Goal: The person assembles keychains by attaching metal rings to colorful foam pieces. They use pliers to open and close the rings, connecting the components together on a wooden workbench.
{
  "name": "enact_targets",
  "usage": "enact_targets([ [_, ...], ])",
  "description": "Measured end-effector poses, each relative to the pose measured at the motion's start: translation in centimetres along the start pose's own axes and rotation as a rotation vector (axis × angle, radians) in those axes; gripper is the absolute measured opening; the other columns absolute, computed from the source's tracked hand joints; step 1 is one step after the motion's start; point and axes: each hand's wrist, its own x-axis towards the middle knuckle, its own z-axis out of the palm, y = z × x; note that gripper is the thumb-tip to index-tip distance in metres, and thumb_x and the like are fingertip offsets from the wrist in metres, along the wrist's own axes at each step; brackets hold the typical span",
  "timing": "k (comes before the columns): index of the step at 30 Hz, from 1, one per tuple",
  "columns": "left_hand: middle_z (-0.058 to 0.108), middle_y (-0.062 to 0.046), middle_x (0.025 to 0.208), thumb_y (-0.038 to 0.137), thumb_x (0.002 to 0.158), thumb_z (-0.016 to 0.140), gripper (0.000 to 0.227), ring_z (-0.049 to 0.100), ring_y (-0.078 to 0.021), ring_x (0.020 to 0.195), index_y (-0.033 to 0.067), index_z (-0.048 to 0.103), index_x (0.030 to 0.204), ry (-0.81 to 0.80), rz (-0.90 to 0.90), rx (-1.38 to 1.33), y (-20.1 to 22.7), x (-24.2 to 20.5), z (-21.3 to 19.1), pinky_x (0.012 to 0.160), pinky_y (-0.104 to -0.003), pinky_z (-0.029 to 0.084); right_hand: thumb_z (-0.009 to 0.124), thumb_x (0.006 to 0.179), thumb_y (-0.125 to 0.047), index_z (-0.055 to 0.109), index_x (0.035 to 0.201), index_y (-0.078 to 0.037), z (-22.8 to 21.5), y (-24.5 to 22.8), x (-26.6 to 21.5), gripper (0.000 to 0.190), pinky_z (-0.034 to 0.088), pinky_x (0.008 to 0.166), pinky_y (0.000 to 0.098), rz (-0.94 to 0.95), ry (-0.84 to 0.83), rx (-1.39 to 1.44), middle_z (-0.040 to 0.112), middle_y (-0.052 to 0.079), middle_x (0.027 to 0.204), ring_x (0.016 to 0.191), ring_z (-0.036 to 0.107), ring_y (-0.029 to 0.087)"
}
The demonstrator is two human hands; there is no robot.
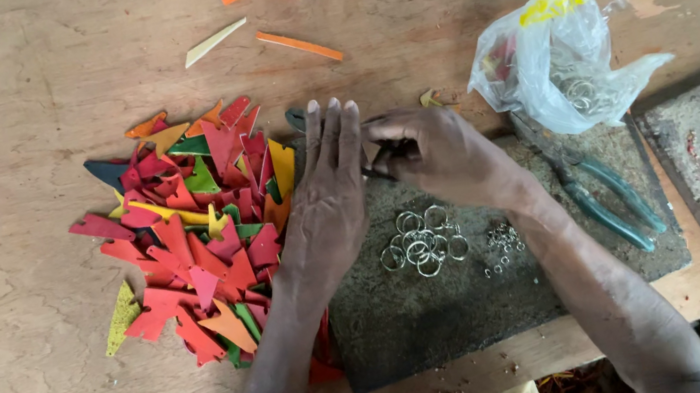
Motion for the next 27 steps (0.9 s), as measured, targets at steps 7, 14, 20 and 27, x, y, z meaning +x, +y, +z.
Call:
enact_targets([
  [7,0.03,-0.027,0.162,0.012,0.102,0.059,0.053,0.023,-0.0414,0.154,-0.0054,0.042,0.15,0.058,-0.045,-0.009,0.0,-0.6,-0.6,0.126,-0.049,0.027,0.066,0.08,0.013,0.073,0.123,-0.005,0.1,3.4,0.4,0.048,0.061,0.084,0.0286,-0.212,0.065,0.12,0.079,0.01,0.114,0.097,0.075,0.016],
  [14,0.031,-0.027,0.162,0.013,0.101,0.06,0.054,0.023,-0.0433,0.155,-0.0076,0.046,0.149,0.031,-0.075,0.046,-0.5,-0.8,0.0,0.127,-0.049,0.027,0.054,0.077,0.024,0.074,0.12,-0.007,0.5,3.4,0.7,0.057,0.06,0.08,0.0262,-0.1,0.068,0.166,0.078,0.009,0.117,0.094,0.072,0.015],
  [20,0.032,-0.028,0.16,0.015,0.098,0.063,0.056,0.024,-0.0444,0.153,-0.0076,0.046,0.147,0.001,-0.083,-0.046,-1.0,-0.6,0.0,0.125,-0.051,0.026,0.057,0.075,0.024,0.076,0.118,-0.009,0.7,3.0,0.7,0.057,0.058,0.077,0.0253,-0.057,0.081,0.148,0.078,0.008,0.108,0.085,0.071,0.014],
  [27,0.035,-0.025,0.16,0.014,0.1,0.06,0.052,0.027,-0.0409,0.153,-0.0071,0.047,0.146,0.002,-0.095,-0.045,-0.7,-0.5,-0.3,0.126,-0.05,0.027,0.058,0.072,0.024,0.076,0.119,-0.007,0.0,2.0,0.8,0.059,0.058,0.083,0.0275,-0.106,0.085,0.168,0.08,0.008,0.103,0.085,0.073,0.014],
])
